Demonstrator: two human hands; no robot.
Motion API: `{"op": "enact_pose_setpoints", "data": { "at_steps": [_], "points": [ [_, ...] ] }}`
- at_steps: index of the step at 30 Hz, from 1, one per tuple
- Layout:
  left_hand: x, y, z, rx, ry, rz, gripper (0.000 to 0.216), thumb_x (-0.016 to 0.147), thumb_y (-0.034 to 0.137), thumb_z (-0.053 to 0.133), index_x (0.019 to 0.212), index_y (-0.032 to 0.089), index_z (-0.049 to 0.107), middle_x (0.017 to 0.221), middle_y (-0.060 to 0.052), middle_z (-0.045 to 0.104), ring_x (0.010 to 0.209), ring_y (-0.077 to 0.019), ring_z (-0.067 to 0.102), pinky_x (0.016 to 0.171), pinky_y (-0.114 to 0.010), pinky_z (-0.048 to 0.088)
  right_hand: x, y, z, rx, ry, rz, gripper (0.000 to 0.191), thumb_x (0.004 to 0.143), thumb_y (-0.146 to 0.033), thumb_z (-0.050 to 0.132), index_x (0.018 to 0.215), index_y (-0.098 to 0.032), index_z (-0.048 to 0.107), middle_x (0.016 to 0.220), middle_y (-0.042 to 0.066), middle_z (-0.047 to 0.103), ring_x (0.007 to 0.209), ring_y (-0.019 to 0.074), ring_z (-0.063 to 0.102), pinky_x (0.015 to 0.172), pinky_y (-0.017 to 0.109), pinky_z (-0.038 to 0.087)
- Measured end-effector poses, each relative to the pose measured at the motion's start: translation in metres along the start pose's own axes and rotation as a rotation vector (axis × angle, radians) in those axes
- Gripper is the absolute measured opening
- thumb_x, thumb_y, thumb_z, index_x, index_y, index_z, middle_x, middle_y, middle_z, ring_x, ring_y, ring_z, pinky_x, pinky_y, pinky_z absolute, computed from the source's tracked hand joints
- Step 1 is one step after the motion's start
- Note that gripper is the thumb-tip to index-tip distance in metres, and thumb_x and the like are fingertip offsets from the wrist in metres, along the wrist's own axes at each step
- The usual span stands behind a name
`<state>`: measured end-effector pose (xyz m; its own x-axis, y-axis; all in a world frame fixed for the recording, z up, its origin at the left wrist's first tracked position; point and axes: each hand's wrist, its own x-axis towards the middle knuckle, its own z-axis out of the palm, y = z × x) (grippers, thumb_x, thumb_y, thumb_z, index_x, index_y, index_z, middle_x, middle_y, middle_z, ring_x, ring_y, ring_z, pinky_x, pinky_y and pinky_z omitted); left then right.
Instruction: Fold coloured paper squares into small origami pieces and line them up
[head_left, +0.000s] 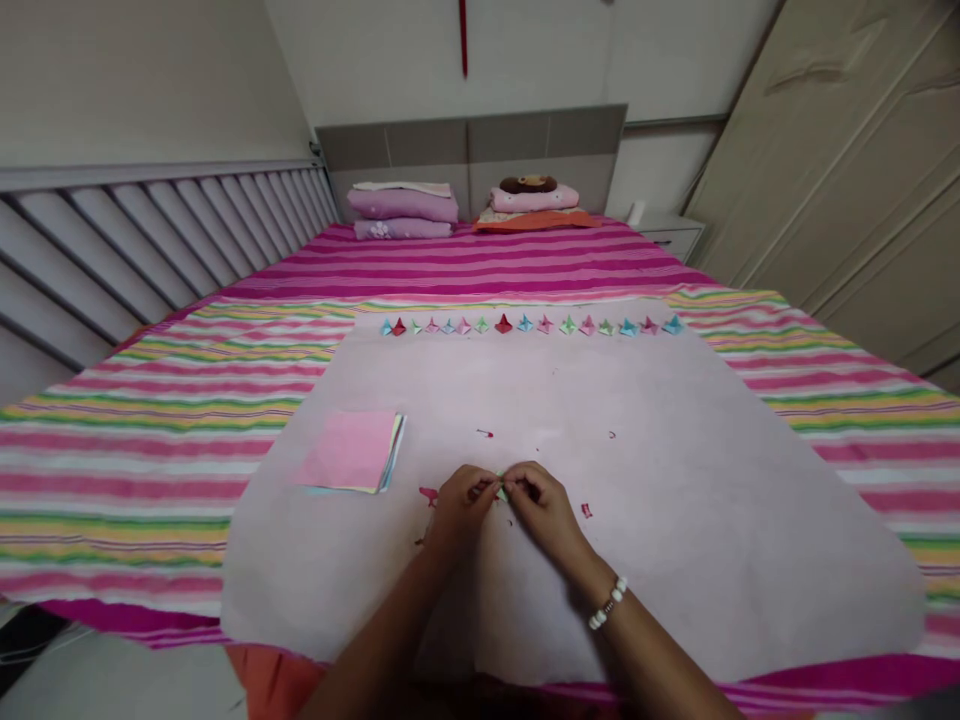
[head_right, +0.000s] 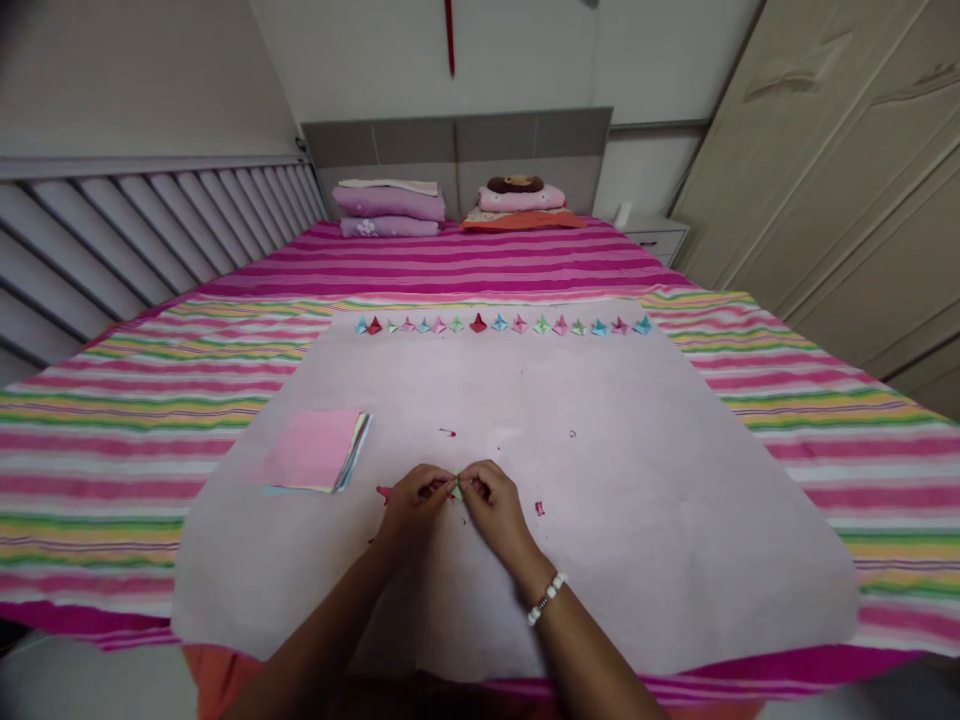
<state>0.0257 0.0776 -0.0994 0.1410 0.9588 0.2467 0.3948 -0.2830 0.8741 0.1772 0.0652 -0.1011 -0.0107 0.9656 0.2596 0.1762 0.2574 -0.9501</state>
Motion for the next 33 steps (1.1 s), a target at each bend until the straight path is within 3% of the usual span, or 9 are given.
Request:
{"op": "enact_pose_setpoints", "data": {
  "at_steps": [15, 22, 33],
  "points": [
    [-0.005, -0.01, 0.002, -0.065, 0.119, -0.065, 0.009, 0.076, 0.021, 0.057, 0.077, 0.016, 0.065, 0.072, -0.003, 0.066, 0.065, -0.0151, 0.063, 0.058, -0.025, 0.049, -0.007, 0.017, 0.002, 0.138, 0.078, 0.071, 0.005, 0.079, -0.025, 0.061, 0.077, -0.02, 0.059, 0.072, 0.0, 0.059, 0.06, 0.014, 0.049, 0.056, 0.025, 0.039],
    [-0.006, -0.012, 0.001, -0.084, 0.108, 0.049, 0.016, 0.077, 0.017, 0.05, 0.079, 0.018, 0.066, 0.085, -0.006, 0.066, 0.082, -0.0176, 0.063, 0.068, -0.029, 0.05, -0.009, 0.017, 0.003, 0.154, 0.107, 0.06, 0.002, 0.077, -0.019, 0.056, 0.077, -0.02, 0.057, 0.075, 0.001, 0.058, 0.065, 0.015, 0.05, 0.059, 0.026, 0.04],
    [-0.009, -0.012, -0.003, 0.027, 0.076, 0.174, 0.018, 0.076, 0.009, 0.05, 0.084, 0.018, 0.064, 0.088, -0.006, 0.062, 0.082, -0.0175, 0.061, 0.07, -0.03, 0.05, -0.009, 0.021, 0.006, 0.135, 0.16, 0.044, 0.003, 0.077, -0.018, 0.055, 0.078, -0.02, 0.055, 0.074, 0.0, 0.057, 0.063, 0.0144, 0.05, 0.057, 0.025, 0.039]
  ]
}}
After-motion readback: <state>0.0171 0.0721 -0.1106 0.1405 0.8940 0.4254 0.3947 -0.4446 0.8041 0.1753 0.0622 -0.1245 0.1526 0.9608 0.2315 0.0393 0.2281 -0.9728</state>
